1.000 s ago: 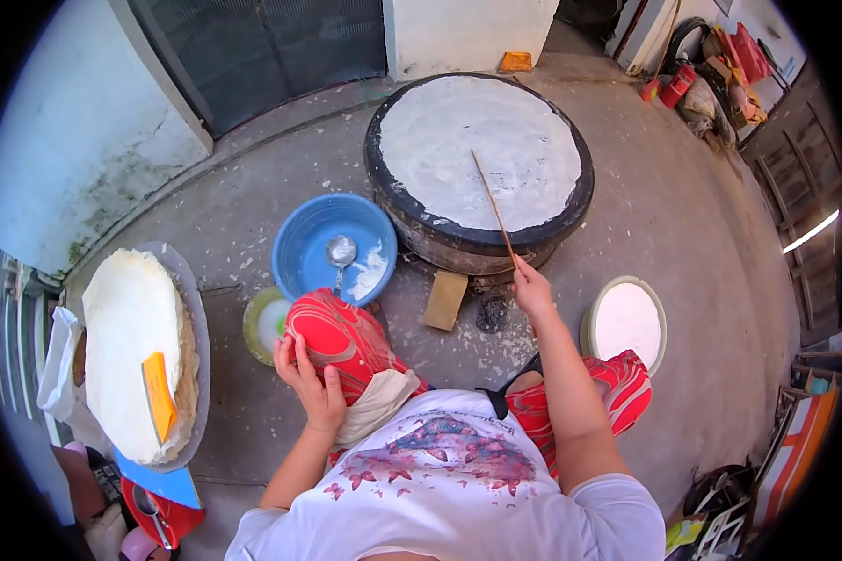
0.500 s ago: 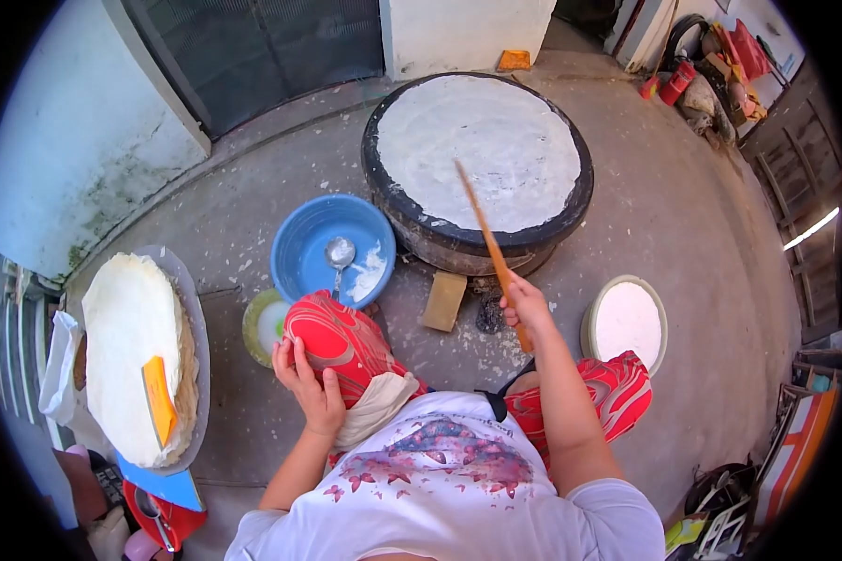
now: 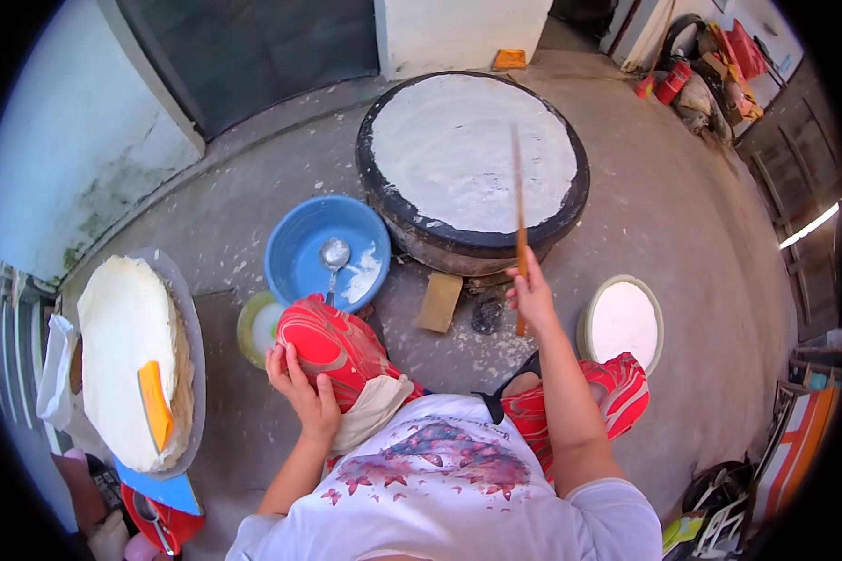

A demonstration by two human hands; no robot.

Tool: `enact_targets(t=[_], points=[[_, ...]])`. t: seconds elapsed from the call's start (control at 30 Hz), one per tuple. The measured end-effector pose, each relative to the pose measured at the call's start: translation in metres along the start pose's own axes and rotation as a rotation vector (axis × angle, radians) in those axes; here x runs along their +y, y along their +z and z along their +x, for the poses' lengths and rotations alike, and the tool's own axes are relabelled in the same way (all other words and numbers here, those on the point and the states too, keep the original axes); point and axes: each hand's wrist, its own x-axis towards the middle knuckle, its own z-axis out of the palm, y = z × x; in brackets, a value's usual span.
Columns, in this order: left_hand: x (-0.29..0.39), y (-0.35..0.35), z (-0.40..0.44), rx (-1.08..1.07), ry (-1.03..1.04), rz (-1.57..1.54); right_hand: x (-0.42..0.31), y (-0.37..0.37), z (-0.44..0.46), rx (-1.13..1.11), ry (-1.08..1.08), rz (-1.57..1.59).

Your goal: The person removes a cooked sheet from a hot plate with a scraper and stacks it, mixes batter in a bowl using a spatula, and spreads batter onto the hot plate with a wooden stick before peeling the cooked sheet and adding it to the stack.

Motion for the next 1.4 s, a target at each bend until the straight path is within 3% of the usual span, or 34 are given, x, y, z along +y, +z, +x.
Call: enact_targets(t=[0.03,0.13,0.23,0.47,0.7,0.77,0.83,0.97,1.03,1.07,1.1,1.23,1.3,1.4], points=[[0.0,0.0,0.0,0.004,-0.016,0.011,-0.014,0.012,-0.011,-0.166,-0.061,0.037],[-0.002,0.0,0.003,-0.002,0.017,0.031,-0.021,0.042,-0.033,-0.672,0.337,0.209],[-0.001,0.0,0.003,0.0,0.013,0.022,-0.014,0.082,-0.048,-0.822,0.475,0.197],[-0.004,-0.004,0.005,-0.023,-0.003,0.008,0.012,0.159,-0.013,-0.737,0.46,0.053],[-0.005,-0.007,0.006,-0.029,0.0,0.013,0.042,0.209,0.015,-0.783,0.449,0.133],[-0.005,-0.008,0.007,-0.034,-0.013,0.018,0.044,0.211,0.009,-0.79,0.565,0.19],[-0.006,-0.009,0.007,-0.027,-0.02,0.001,0.07,0.207,0.011,-0.84,0.511,0.162],[-0.015,-0.013,0.004,0.011,-0.024,-0.084,0.089,0.182,0.005,-0.762,0.282,-0.186],[-0.02,-0.021,0.005,0.071,-0.069,-0.152,0.156,0.159,0.026,-0.807,0.043,-0.398],[-0.028,-0.034,0.012,0.118,-0.061,0.019,0.129,0.147,0.012,-0.754,0.31,-0.278],[-0.036,-0.048,0.022,0.159,-0.052,0.185,0.125,0.134,0.009,-0.774,0.369,-0.312],[-0.102,-0.13,0.043,0.226,-0.38,0.875,0.13,0.086,-0.005,-0.742,0.451,-0.376],[-0.153,-0.171,0.04,0.123,-0.69,1.003,0.132,0.07,-0.007,-0.66,0.579,-0.396],[-0.187,-0.217,0.03,-0.231,-1.063,0.869,0.133,0.064,-0.006,-0.605,0.56,-0.317]])
